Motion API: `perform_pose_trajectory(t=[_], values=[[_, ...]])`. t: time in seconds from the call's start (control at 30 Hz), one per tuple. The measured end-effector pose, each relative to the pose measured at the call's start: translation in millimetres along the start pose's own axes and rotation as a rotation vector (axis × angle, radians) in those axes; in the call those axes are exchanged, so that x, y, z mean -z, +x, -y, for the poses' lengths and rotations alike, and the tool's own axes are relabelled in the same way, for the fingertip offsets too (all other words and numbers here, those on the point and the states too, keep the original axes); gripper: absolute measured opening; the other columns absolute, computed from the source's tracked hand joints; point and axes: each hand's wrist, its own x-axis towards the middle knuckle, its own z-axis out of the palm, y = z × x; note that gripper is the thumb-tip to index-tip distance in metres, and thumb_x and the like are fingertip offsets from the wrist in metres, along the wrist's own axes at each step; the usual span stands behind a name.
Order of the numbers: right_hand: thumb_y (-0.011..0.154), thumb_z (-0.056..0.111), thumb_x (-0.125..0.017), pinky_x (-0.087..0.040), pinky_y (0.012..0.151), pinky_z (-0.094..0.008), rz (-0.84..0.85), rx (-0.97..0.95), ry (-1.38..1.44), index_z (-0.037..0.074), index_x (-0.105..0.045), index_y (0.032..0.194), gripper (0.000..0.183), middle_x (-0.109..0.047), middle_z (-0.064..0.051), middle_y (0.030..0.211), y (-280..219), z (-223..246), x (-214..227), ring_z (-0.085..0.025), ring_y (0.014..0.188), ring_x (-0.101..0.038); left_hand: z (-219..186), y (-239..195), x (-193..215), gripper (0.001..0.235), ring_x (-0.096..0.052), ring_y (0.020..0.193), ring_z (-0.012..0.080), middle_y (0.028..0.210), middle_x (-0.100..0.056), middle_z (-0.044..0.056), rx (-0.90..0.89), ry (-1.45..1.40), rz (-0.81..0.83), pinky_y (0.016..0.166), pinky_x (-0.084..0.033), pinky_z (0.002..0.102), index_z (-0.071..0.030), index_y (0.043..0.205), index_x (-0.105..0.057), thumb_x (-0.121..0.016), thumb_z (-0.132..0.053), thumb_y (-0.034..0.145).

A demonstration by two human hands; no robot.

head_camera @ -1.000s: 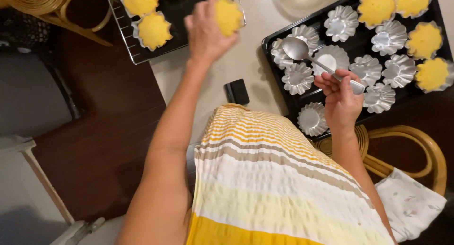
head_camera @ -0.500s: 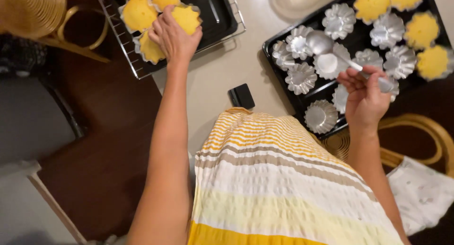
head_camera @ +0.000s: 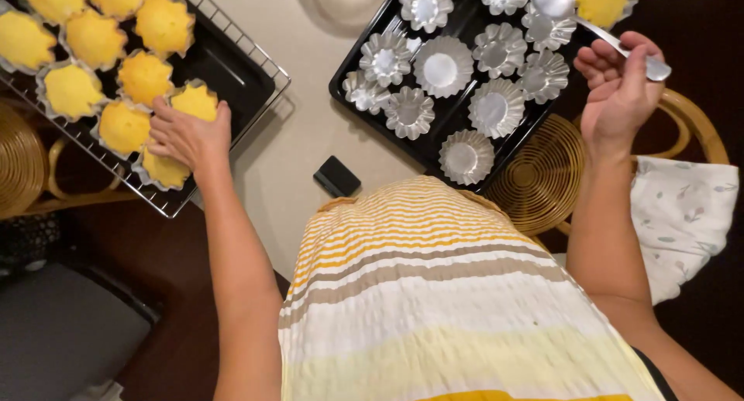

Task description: The person uses a spoon to loosen small baked cakes from fluted metal baking molds on a tray, then transfers the cakes by hand onto a wire cooling rack. After emptying the molds, the person stacks the empty metal molds and moves a plastic bowl on the counter.

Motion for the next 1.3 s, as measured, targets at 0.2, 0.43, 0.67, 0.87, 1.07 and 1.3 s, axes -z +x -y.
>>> perform_pose_trajectory(t=[0.2, 0.43, 0.67, 0.87, 1.07, 1.3], values=[[0.122, 0.029, -0.055, -0.065, 0.093, -0.040, 0.113, 0.082, -0.228, -0.002, -0.054, 0.133, 0.032, -0.071, -0.019, 0.114, 24, -22, -9, -0.027, 0.098, -0.074, -117, -9, 30, 0.063, -0.050, 0.123, 0.0362, 0.127, -0.056, 0.020, -0.499, -0.333, -0.260, 0.103, -0.032, 0.050, -0.001, 0.129, -0.056, -0.086, -0.030, 0.081], [0.119, 0.023, -0.056, -0.065, 0.094, -0.038, 0.236, 0.110, -0.433, -0.003, -0.056, 0.125, 0.026, -0.071, -0.015, 0.111, 47, -36, -44, -0.023, 0.100, -0.075, -354, -36, -55, 0.018, -0.056, 0.101, 0.0265, 0.097, -0.060, 0.004, -1.168, -0.777, 0.004, 0.087, -0.043, 0.042, -0.013, 0.094, -0.072, -0.080, -0.015, 0.078], [0.117, 0.020, -0.054, -0.062, 0.094, -0.033, 0.192, 0.025, -0.509, -0.004, -0.056, 0.123, 0.024, -0.071, -0.014, 0.110, 50, -34, -49, -0.021, 0.099, -0.073, -426, -29, -126, 0.003, -0.054, 0.096, 0.0247, 0.095, -0.058, 0.004, -1.255, -0.403, -0.182, 0.083, -0.041, 0.039, -0.016, 0.086, -0.069, -0.071, -0.018, 0.083], [0.117, 0.019, -0.052, -0.062, 0.096, -0.034, 0.227, -0.019, -0.495, -0.005, -0.056, 0.124, 0.025, -0.071, -0.014, 0.111, 61, -37, -55, -0.021, 0.102, -0.074, -429, -20, -113, 0.009, -0.055, 0.092, 0.0266, 0.088, -0.059, 0.004, -1.210, -0.635, 0.053, 0.077, -0.042, 0.040, -0.016, 0.075, -0.071, -0.077, -0.020, 0.080], [0.117, 0.016, -0.053, -0.062, 0.096, -0.035, 0.271, 0.035, -0.484, -0.005, -0.056, 0.124, 0.023, -0.071, -0.015, 0.110, 85, -49, -71, -0.022, 0.102, -0.074, -429, -10, -115, 0.008, -0.058, 0.092, 0.0270, 0.093, -0.061, 0.003, -1.056, -0.736, 0.121, 0.077, -0.043, 0.042, -0.013, 0.084, -0.072, -0.080, -0.016, 0.083], [0.118, 0.018, -0.055, -0.065, 0.092, -0.034, 0.252, 0.106, -0.565, -0.005, -0.058, 0.118, 0.023, -0.073, -0.014, 0.104, 107, -55, -82, -0.021, 0.097, -0.076, -427, -6, -112, 0.009, -0.058, 0.092, 0.0280, 0.094, -0.062, 0.004, -1.061, -0.737, 0.116, 0.078, -0.043, 0.043, -0.011, 0.083, -0.069, -0.078, -0.013, 0.081]])
